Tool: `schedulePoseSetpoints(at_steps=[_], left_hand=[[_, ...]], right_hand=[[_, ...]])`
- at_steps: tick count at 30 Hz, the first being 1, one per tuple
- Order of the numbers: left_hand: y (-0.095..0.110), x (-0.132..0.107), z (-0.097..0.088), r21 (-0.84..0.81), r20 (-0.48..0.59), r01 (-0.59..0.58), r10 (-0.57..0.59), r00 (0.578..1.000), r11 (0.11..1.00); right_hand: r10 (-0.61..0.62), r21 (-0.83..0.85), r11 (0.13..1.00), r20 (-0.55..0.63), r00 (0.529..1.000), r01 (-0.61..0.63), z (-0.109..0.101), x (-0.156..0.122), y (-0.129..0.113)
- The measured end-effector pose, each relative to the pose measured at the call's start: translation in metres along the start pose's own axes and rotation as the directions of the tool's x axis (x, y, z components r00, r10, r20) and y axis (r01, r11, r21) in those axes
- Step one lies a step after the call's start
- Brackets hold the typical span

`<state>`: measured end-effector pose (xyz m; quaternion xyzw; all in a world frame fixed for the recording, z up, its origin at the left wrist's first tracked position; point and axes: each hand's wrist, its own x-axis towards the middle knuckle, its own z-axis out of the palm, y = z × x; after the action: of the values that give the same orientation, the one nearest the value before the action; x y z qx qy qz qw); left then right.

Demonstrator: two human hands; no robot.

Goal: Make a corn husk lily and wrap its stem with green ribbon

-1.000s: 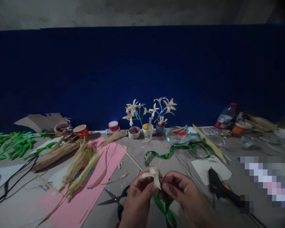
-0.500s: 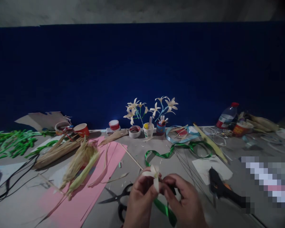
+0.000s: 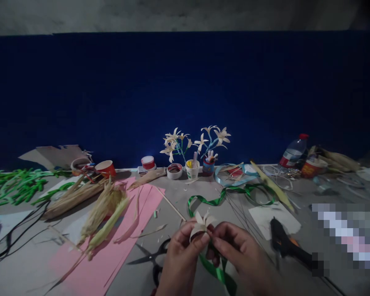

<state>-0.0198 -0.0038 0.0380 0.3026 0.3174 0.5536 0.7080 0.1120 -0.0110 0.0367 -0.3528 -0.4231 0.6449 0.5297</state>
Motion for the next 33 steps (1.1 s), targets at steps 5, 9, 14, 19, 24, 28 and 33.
schedulePoseSetpoints(at_steps=[5,9,14,19,24,28,33], left_hand=[[-0.006,0.003,-0.005,-0.069,0.090,0.017,-0.011,0.996,0.997],[-0.007,0.004,-0.006,-0.083,0.118,0.026,-0.016,0.993,0.996],[-0.010,0.003,-0.007,-0.092,0.076,0.065,-0.058,0.995,0.994],[-0.010,-0.002,-0.002,-0.065,-0.025,-0.070,0.069,0.997,0.995],[-0.007,-0.004,0.004,-0.010,-0.054,-0.161,0.160,0.986,0.987],[-0.004,-0.002,0.002,-0.001,-0.081,-0.129,0.129,0.988,0.992],[0.000,0.003,-0.005,-0.068,0.136,-0.024,0.033,0.990,0.997]], right_hand=[[0.039,0.120,0.992,-0.005,0.999,-0.038,0.001,0.001,0.005],[0.068,0.086,0.994,0.010,0.998,-0.069,0.001,0.001,0.007],[0.036,0.072,0.997,0.046,0.998,-0.040,0.000,0.001,0.011],[-0.110,-0.057,0.993,-0.027,0.994,0.108,0.006,-0.003,0.013],[-0.272,-0.270,0.940,-0.213,0.938,0.211,0.015,-0.007,0.016],[-0.243,-0.320,0.933,-0.218,0.945,0.166,0.014,-0.006,0.014],[-0.123,-0.188,0.977,-0.083,0.989,0.106,0.008,-0.001,0.005]])
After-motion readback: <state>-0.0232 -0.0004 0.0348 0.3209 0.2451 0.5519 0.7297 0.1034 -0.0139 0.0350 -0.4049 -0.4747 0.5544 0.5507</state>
